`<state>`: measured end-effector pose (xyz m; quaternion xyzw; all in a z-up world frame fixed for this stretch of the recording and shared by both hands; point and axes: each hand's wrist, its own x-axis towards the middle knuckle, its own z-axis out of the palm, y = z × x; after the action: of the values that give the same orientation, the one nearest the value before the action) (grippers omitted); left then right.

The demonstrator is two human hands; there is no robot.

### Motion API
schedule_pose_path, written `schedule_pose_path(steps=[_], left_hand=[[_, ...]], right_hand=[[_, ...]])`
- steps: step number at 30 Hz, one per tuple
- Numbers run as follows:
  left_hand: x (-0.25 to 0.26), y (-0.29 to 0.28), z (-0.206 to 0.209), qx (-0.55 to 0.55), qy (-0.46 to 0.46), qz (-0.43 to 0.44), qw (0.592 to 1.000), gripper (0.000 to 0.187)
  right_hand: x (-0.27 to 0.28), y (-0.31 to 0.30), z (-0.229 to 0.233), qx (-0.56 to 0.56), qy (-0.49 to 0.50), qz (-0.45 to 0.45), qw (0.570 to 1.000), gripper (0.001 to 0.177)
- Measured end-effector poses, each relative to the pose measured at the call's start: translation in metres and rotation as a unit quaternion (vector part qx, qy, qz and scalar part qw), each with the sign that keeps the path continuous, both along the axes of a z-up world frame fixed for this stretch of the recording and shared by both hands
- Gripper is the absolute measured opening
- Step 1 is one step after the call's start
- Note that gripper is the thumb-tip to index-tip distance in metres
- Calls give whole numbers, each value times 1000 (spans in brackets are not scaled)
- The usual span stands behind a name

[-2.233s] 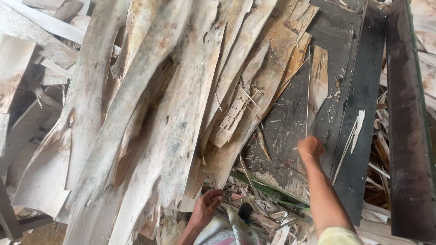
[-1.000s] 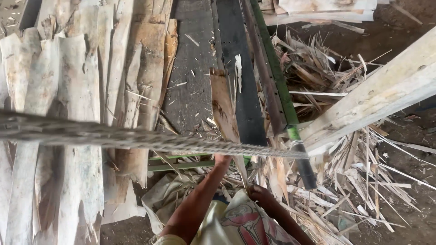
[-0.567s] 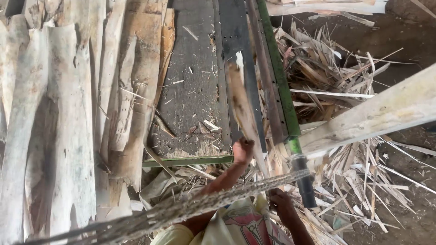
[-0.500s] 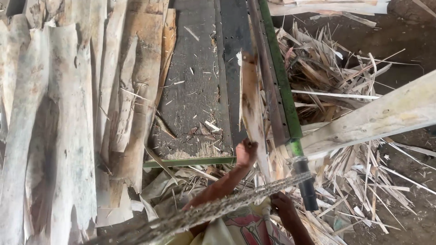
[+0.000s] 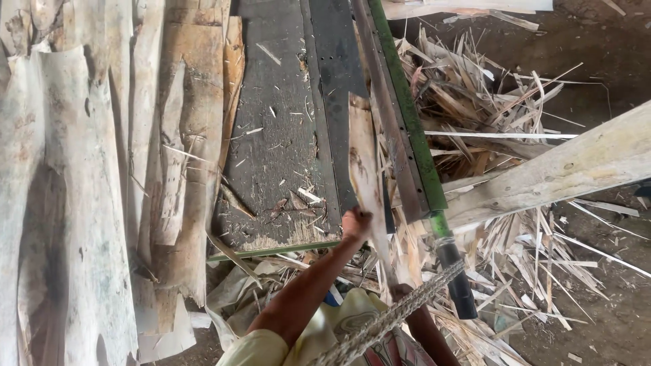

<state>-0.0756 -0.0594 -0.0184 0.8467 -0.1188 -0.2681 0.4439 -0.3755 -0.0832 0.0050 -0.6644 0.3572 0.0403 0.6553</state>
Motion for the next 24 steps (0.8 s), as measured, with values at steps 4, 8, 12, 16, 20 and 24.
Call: schedule_pose_path(steps=[4,8,12,16,20,24], left_hand=[[-21,-10,-2,3,63,-3,998,23],[-10,11,15,-91,128,42,987,28],[20,36,62,-128,218,105,962,29],[49,23,58,-107,176,93,974,29],[63,4,52,-82,202,91,972,30],[73,-17,46,-53,210,63,974,29]], right_hand=[[-16,-6,-6,53,40,-96,993,28],[-8,-1,-4,20,18,-62,998,26],[13,-4,-18,23,26,-54,998,25],[23,-26,2,0,71,-30,997,27],[12,-69,77,40,-114,-34,992,57],[21,-82,215,133,-85,-197,968,99]])
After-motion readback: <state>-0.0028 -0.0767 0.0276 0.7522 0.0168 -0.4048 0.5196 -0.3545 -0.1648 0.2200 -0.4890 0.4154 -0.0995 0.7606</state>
